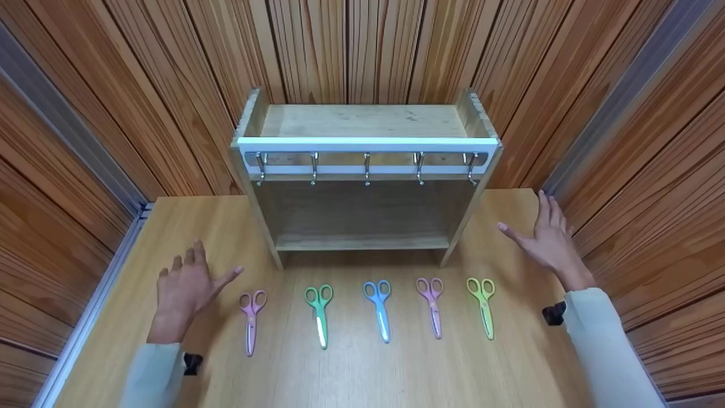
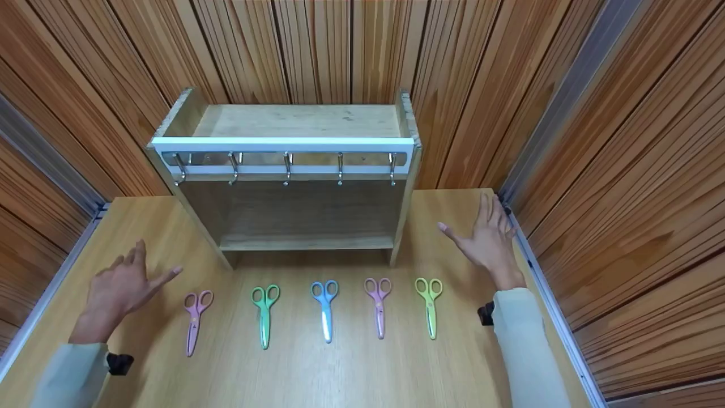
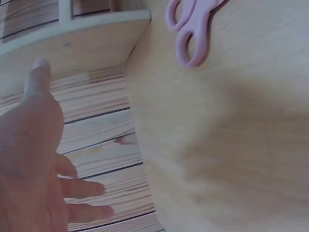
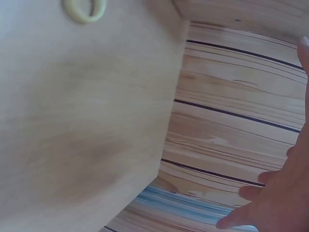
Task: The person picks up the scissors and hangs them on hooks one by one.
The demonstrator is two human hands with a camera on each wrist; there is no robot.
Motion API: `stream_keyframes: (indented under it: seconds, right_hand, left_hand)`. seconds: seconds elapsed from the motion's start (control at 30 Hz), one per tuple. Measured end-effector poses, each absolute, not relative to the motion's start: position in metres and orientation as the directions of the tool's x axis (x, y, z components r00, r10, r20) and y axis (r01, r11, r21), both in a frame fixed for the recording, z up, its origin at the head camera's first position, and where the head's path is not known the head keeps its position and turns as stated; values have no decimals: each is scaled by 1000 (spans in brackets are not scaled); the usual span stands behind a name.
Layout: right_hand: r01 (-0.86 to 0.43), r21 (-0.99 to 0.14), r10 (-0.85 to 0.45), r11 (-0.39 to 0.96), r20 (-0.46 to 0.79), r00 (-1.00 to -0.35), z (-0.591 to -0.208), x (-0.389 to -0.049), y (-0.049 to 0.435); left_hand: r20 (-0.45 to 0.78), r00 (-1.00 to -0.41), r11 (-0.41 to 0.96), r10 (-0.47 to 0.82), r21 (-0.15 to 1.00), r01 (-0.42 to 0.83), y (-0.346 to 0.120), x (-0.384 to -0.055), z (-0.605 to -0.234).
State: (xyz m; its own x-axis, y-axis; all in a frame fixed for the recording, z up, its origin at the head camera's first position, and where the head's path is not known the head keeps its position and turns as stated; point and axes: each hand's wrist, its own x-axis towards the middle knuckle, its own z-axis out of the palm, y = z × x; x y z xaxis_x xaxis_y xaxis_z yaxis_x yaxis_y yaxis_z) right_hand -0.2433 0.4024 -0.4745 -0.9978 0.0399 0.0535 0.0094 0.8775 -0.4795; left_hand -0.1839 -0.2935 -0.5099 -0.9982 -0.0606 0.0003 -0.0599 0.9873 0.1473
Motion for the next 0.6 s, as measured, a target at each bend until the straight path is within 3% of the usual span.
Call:
stream_keyframes:
  seconds: [0.13,0.4,0.6]
  right_hand:
    - [5,-510,51,860,75,-996,-467,-236,398]
    - [-45,-571,53,819,154,-987,-439,-224,387]
    - [-127,-593,21,795,236,-972,-418,-218,365]
  left_hand:
    - [5,-999,988,-46,148,-45,-287,-178,-518]
    - [46,-999,960,-20,280,-7,-269,-167,-532]
    - [-42,-998,933,-56,354,-67,-258,-152,-547]
